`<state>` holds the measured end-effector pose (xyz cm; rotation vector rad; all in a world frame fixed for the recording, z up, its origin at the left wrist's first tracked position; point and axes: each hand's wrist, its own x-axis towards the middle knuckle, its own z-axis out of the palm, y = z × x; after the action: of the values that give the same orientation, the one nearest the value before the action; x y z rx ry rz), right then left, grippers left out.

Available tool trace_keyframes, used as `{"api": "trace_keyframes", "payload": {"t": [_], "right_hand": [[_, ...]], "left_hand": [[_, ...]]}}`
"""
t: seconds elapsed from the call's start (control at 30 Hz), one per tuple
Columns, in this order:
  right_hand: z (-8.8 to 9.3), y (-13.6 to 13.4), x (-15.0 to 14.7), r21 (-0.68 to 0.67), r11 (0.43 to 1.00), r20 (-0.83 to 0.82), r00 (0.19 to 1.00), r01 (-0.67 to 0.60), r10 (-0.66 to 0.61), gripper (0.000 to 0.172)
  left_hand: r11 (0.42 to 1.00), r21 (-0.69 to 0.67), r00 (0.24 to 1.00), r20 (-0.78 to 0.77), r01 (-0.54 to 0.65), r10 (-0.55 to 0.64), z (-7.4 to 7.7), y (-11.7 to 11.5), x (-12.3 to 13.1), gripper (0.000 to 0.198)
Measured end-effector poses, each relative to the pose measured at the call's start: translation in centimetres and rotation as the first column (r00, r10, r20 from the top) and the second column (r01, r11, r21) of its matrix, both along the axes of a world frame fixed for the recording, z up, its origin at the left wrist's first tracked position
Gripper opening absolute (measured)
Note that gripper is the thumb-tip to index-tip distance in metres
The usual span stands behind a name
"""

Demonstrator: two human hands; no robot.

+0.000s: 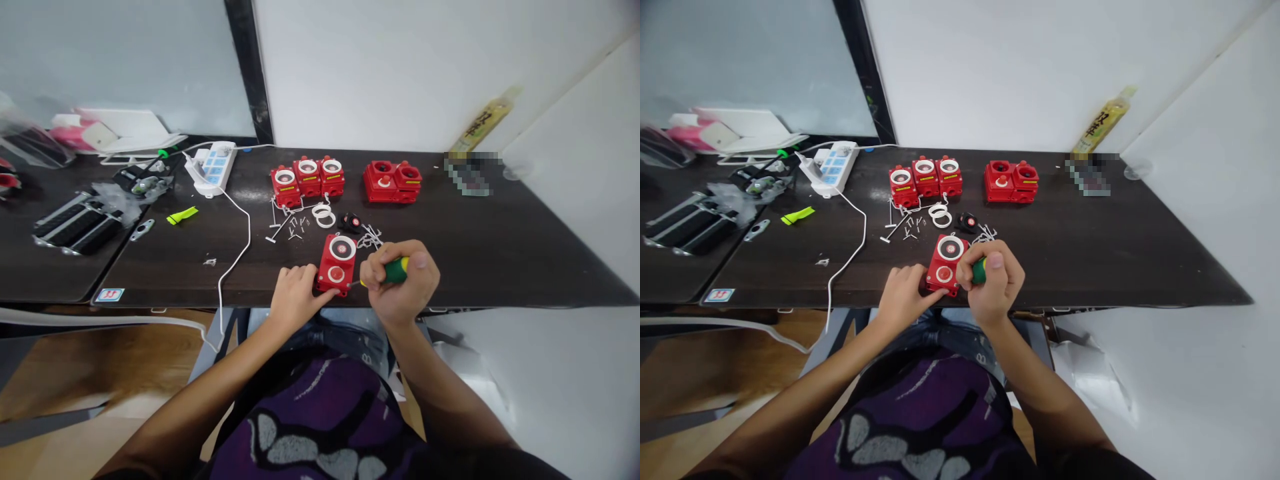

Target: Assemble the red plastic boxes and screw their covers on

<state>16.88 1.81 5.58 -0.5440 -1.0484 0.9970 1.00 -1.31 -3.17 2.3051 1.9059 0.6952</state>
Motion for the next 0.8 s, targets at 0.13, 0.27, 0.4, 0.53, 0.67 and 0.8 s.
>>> {"api": "trace_keyframes", "payload": {"t": [0.13, 0.27, 0.4, 0.53, 0.67, 0.8], "right_hand": [[0.0, 0.2, -0.1, 0.023, 1.0, 0.019, 1.0, -0.003, 0.003, 0.036], [-0.3, 0.6, -0.1, 0.053, 0.996, 0.082, 0.995, -0.066, 0.062, 0.031], [-0.4, 1.4, 0.1, 0.04, 0.958, 0.12, 0.953, -0.284, 0.278, 0.024], [-0.5, 2.1, 0.4, 0.039, 0.92, 0.133, 0.914, -0.391, 0.383, 0.032], [-0.7, 2.5, 0.9, 0.073, 0.935, 0.167, 0.929, -0.346, 0.331, 0.028], [-0.5, 2.3, 1.5, 0.038, 0.93, 0.191, 0.916, -0.365, 0.351, 0.024]], "left_hand": [[1.0, -0.001, 1.0, -0.005, -0.003, 0.003, -0.1, 0.0, 0.0, 0.044], [1.0, 0.0, 1.0, -0.021, -0.004, 0.004, -0.1, 0.0, 0.0, 0.045], [1.0, -0.006, 1.0, -0.024, -0.003, 0.003, -0.1, 0.0, 0.0, 0.043], [1.0, -0.021, 1.0, -0.014, -0.004, 0.004, 0.0, 0.0, 0.0, 0.043], [1.0, -0.019, 1.0, -0.018, -0.008, 0.007, -0.1, -0.1, 0.0, 0.043], [1.0, -0.009, 0.999, -0.035, -0.005, 0.005, 0.0, 0.0, 0.0, 0.044]]}}
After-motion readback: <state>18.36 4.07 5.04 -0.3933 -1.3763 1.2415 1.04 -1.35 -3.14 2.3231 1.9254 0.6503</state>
